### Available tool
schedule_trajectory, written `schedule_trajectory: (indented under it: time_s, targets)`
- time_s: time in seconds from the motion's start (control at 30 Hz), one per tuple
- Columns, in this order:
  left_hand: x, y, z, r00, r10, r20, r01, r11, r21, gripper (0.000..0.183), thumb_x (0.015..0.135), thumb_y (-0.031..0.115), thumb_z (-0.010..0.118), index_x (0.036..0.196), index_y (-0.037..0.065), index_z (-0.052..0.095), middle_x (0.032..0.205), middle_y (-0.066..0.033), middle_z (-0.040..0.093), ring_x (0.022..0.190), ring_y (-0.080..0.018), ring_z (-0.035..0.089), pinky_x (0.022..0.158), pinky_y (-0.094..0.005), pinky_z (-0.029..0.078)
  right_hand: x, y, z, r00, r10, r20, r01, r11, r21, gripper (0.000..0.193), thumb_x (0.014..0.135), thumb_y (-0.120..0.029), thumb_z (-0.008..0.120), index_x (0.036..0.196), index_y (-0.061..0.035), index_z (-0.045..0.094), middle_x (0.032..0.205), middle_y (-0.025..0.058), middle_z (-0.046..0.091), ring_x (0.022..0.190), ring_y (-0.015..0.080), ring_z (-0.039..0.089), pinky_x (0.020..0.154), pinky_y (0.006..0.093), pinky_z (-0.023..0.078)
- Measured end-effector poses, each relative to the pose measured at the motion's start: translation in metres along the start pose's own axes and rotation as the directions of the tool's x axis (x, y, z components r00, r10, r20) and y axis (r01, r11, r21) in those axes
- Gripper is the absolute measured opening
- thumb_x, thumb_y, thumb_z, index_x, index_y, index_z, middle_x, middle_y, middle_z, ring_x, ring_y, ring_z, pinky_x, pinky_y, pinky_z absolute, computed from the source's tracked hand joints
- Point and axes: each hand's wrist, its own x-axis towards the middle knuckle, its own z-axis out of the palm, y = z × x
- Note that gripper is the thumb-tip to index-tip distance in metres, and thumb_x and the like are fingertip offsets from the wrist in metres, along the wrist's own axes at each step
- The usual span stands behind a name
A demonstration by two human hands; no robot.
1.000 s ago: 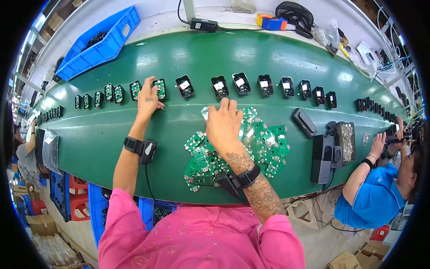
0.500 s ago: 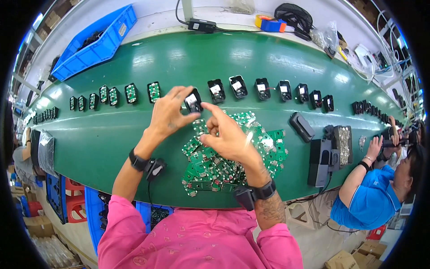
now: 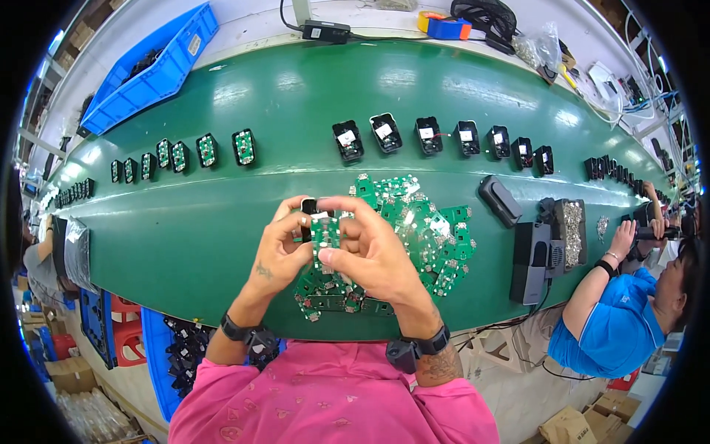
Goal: Assembling circuit boards into black plastic housings on a production line.
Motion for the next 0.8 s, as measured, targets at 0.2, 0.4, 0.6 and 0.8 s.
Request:
schedule_trajectory:
  time_s: [0.2, 0.4, 0.6, 0.8]
  targets:
    - [-0.008, -0.004, 0.016, 0.993, 0.095, -0.064, -0.073, 0.955, 0.288, 0.019, 0.097, 0.011, 0.06, 0.104, -0.001, 0.071, 0.122, -0.0159, 0.057, 0.101, -0.021, 0.061, 0.082, -0.032, 0.05, -0.012, -0.001, -0.005, 0.969, -0.075, -0.235, 0.069, 0.997, -0.034, 0.047, 0.086, 0.001, 0.068, 0.131, 0.0025, 0.052, 0.1, 0.0079, 0.065, 0.077, 0.008, 0.063, 0.057, 0.0209, 0.053]
    - [-0.014, 0.011, 0.027, 0.977, 0.206, -0.056, -0.17, 0.909, 0.382, 0.018, 0.091, 0.003, 0.064, 0.108, 0.004, 0.071, 0.123, -0.0169, 0.054, 0.087, -0.0243, 0.067, 0.077, -0.0337, 0.053, -0.003, 0.004, 0.001, 0.934, -0.113, -0.34, 0.138, 0.989, 0.049, 0.042, 0.086, 0.001, 0.071, 0.124, 0.0036, 0.053, 0.096, 0.0088, 0.066, 0.074, 0.0105, 0.065, 0.057, 0.0222, 0.054]
    - [-0.017, 0.013, 0.025, 0.944, 0.33, 0.008, -0.256, 0.715, 0.651, 0.03, 0.082, -0.011, 0.06, 0.107, 0.003, 0.068, 0.128, -0.0135, 0.05, 0.071, -0.0194, 0.063, 0.064, -0.033, 0.052, -0.004, 0.006, 0.002, 0.924, -0.063, -0.378, 0.049, 0.998, -0.048, 0.045, 0.08, 0.004, 0.078, 0.118, 0.0056, 0.053, 0.092, 0.0098, 0.067, 0.072, 0.0108, 0.066, 0.058, 0.0212, 0.053]
    - [-0.019, 0.01, 0.024, 0.928, 0.37, 0.037, -0.287, 0.652, 0.702, 0.039, 0.076, -0.005, 0.071, 0.11, 0.013, 0.068, 0.128, -0.0087, 0.05, 0.071, -0.0212, 0.063, 0.06, -0.0373, 0.054, -0.012, 0.01, -0.008, 0.956, 0.001, -0.292, 0.012, 0.999, 0.042, 0.03, 0.088, -0.002, 0.073, 0.113, 0.0047, 0.058, 0.089, 0.0078, 0.066, 0.07, 0.0101, 0.065, 0.061, 0.0235, 0.055]
